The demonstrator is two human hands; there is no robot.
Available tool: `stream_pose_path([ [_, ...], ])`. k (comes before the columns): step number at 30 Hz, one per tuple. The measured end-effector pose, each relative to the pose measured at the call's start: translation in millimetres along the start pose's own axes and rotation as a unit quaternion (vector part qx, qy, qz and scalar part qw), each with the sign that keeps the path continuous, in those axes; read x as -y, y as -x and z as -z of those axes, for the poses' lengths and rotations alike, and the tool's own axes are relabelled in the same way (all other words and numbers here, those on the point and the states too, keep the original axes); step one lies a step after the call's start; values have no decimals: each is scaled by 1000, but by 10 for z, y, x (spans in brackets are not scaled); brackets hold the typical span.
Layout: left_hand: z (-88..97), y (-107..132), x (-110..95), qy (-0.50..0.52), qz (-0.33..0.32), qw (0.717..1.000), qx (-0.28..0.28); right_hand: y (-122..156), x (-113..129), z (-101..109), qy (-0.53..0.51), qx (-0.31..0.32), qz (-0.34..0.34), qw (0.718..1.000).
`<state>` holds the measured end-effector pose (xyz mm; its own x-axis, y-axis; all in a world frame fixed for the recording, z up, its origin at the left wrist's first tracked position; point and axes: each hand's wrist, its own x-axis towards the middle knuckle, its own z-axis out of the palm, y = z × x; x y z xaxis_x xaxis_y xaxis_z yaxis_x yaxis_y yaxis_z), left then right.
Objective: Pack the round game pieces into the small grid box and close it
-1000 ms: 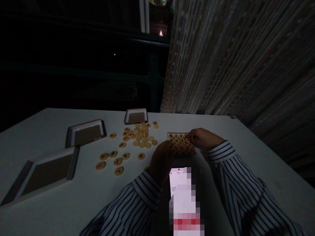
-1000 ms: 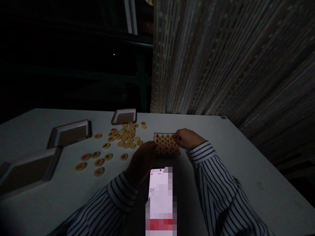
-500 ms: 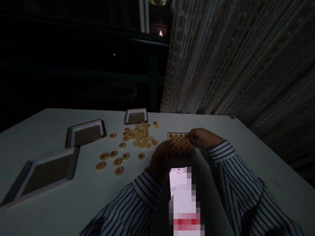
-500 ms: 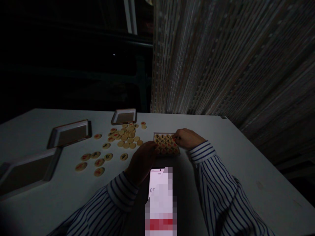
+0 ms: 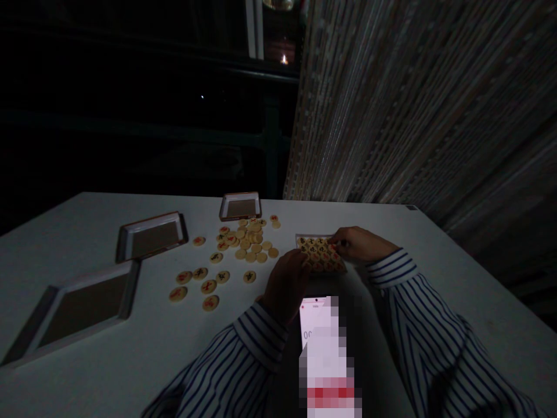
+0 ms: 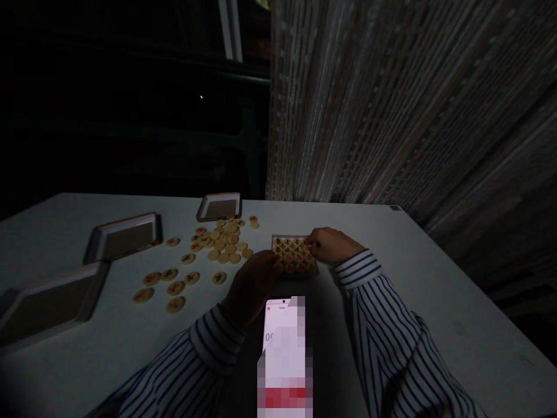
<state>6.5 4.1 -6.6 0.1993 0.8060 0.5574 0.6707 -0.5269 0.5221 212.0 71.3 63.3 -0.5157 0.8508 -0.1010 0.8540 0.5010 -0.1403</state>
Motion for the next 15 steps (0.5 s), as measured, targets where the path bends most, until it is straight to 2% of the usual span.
stream_pose_path([
  [15,-7,4,8,10,-10,1000,-7,-1,-17,-18,7,2,8,1000],
])
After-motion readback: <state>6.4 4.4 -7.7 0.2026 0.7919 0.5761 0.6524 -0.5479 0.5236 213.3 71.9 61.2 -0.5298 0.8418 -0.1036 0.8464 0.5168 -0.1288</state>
